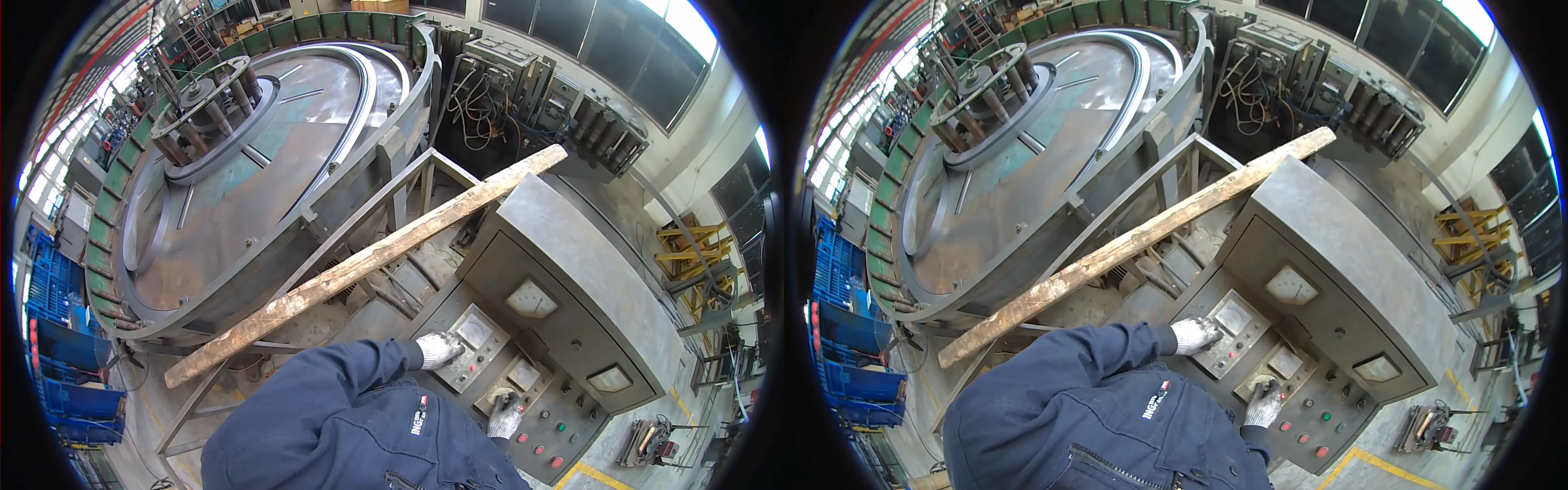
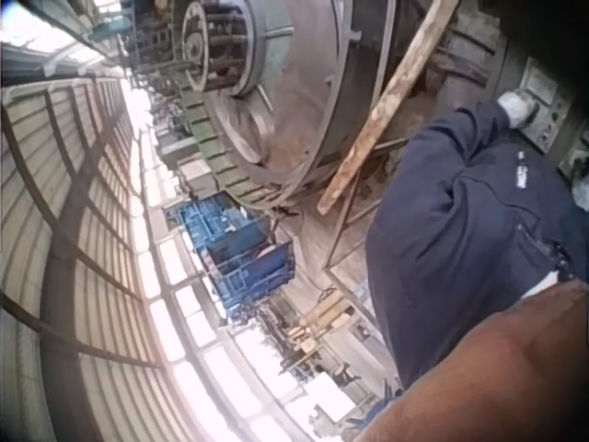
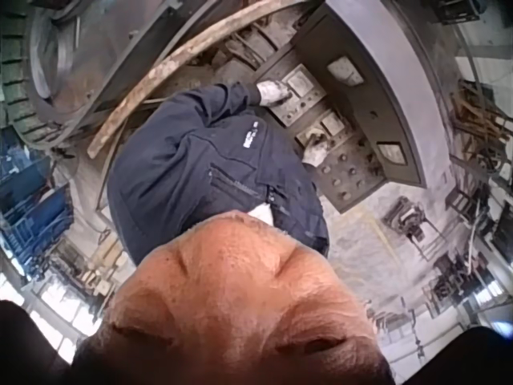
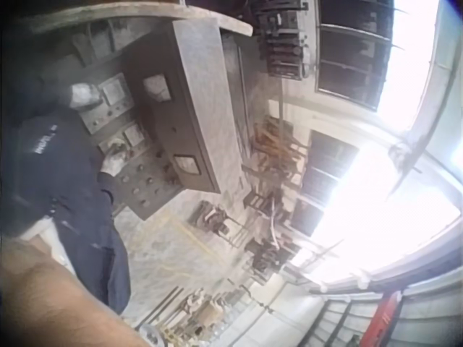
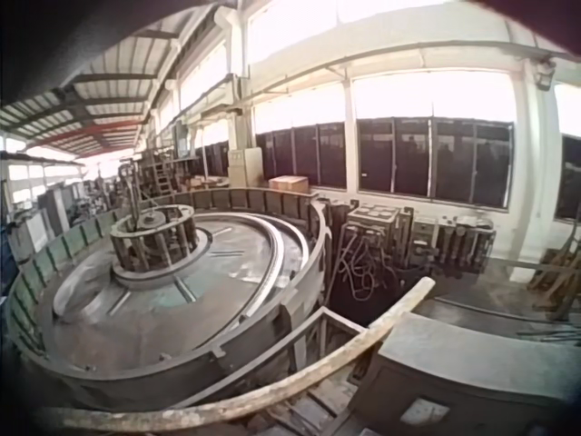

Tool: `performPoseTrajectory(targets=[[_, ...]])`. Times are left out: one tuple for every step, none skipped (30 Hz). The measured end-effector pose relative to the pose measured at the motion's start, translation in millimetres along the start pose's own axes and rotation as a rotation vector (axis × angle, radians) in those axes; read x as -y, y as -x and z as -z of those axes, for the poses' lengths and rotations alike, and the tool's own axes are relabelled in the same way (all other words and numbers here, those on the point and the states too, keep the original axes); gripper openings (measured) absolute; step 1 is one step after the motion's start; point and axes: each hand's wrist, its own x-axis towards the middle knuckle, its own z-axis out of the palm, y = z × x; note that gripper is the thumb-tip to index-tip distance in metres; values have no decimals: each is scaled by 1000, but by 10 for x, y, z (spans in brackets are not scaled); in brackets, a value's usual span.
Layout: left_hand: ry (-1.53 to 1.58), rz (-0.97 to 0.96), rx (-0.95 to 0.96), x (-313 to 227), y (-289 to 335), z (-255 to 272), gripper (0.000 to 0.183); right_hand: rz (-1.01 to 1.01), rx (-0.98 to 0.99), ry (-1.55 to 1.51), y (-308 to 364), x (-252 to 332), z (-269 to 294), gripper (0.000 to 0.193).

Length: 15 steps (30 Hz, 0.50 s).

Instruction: Operating a large industrial machine by using a control panel and making manual adjustments to the machine's components.

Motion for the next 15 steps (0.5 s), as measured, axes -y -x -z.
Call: performPoseTrajectory(targets=[[-5,2,-7,8,2,-16,21,1,-2,-2,-4,9,1,37],[-9,3,-14,22,5,-45,22,3,-4,-4,-6,14,1,37],[-14,6,-21,38,9,-72,22,-3,1,-14,-9,8,-5,37],[-32,6,12,52,-2,-92,25,-12,2,-24,-9,-8,-11,38],[-51,9,43,68,-10,-109,29,-18,5,-34,-13,-2,-8,38],[-69,13,74,81,-14,-123,33,-20,3,-40,-11,5,-5,38],[-61,19,78,91,-16,-133,33,-21,1,-47,-7,15,1,38],[-52,24,83,96,-16,-141,32,-22,-1,-53,-2,24,8,38],[-43,29,89,97,-16,-147,32,-21,-7,-37,-1,11,-1,38],[-33,21,60,94,-12,-150,29,-19,-13,-22,-2,-12,-20,38],[-22,12,33,93,-7,-150,25,-19,-20,-6,0,-7,-20,38],[-11,2,6,90,-5,-147,21,-32,-17,-8,1,-4,-16,38],[-16,8,10,83,-6,-138,21,-44,-14,-11,-4,1,-11,38],[-21,15,14,69,-3,-121,22,-56,-9,-14,-8,21,0,38],[-27,22,19,59,-4,-107,22,-55,-8,-15,-10,33,8,38]])
